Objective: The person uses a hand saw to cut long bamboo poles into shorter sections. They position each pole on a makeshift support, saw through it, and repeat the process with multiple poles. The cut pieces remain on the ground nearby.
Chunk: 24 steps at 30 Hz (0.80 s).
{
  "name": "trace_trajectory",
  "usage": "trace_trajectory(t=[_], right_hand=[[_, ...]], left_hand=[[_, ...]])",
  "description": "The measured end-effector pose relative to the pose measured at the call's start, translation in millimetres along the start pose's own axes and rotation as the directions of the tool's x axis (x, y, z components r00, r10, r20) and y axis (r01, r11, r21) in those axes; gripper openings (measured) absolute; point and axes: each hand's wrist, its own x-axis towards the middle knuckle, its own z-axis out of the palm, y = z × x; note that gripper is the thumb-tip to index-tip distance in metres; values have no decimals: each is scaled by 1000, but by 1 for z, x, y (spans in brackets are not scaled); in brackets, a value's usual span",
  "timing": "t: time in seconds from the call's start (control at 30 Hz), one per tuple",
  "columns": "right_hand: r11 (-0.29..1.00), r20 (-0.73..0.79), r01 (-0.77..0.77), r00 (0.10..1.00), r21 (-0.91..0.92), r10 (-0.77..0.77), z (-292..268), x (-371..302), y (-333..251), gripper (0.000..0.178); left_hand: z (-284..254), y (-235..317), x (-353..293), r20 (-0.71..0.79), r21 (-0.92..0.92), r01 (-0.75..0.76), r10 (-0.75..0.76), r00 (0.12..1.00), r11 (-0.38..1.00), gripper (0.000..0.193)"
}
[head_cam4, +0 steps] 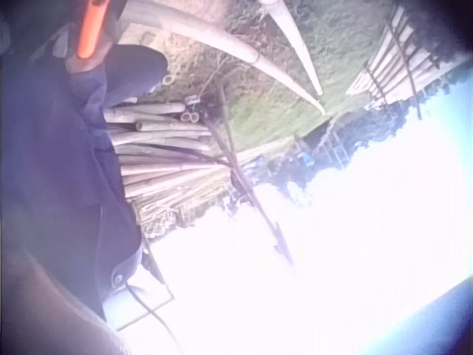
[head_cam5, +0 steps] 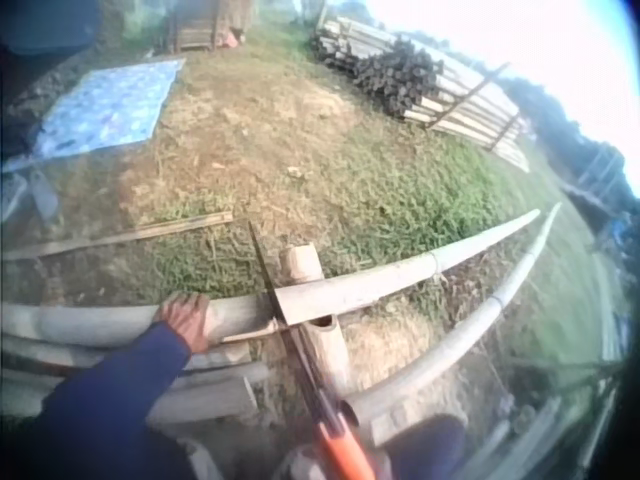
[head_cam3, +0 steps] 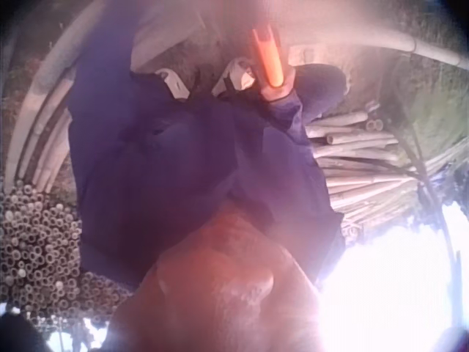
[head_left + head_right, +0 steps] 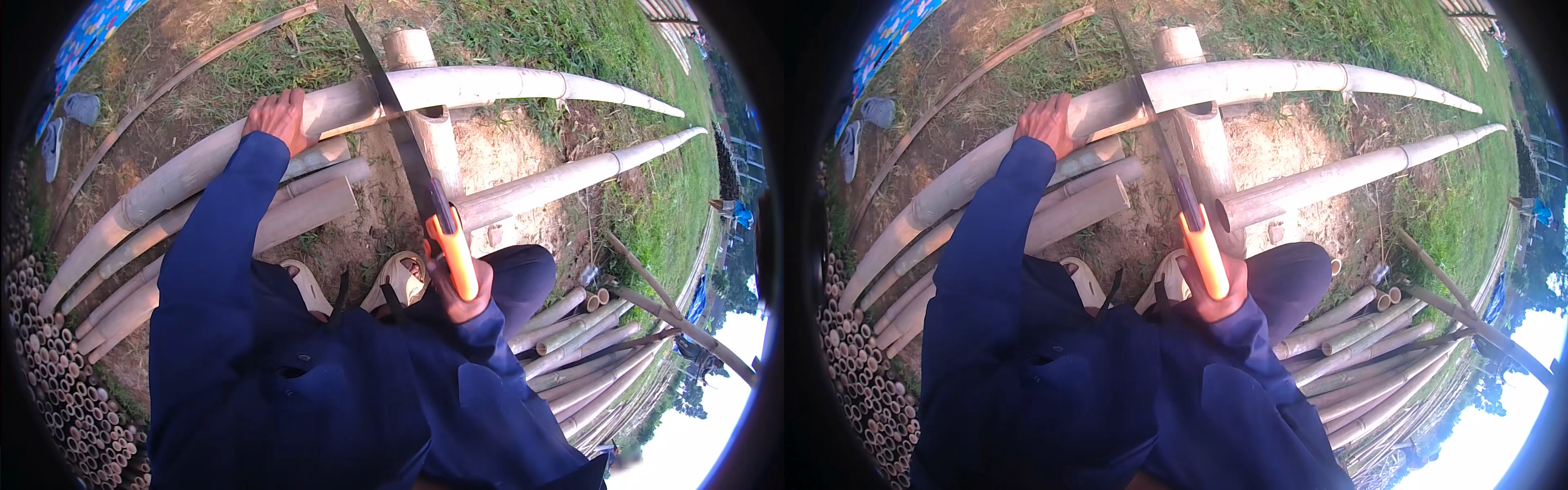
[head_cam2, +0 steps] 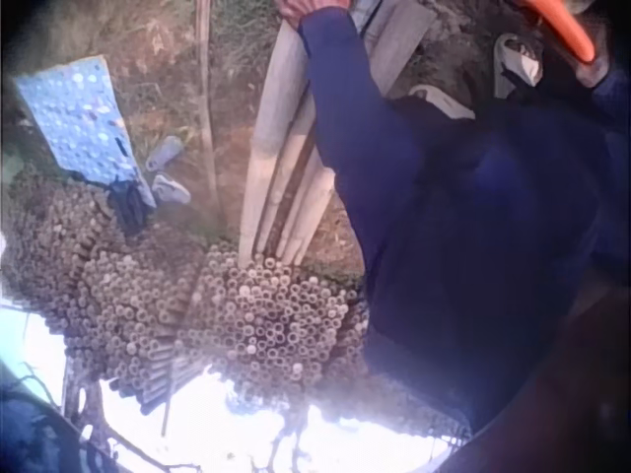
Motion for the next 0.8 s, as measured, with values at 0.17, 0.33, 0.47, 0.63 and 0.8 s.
trace_trajectory(t=[0.17, 0.33, 0.47, 0.63, 0.8], right_hand=[[988, -48, 53, 997, -148, -60, -16, -62, -16, 18], [991, -80, 133, 988, -4, -133, 26, 77, -4, 19], [996, 13, 74, 997, -52, -73, 8, 28, -6, 10], [954, -22, 147, 987, -262, -158, -16, -74, -1, 34], [996, -8, 85, 996, -34, -85, 23, 74, -8, 21]], left_hand=[[-3, 12, 5, 72, -13, 26, -25, 997, 1000, 77], [-9, 16, 17, 60, -39, -2, 4, 998, 999, 73], [1, 5, 5, 28, -30, 5, -4, 1000, 1000, 75], [6, 7, -3, 38, -21, 19, -18, 999, 1000, 76], [1, 7, 9, 39, -45, 3, -2, 999, 999, 71]])
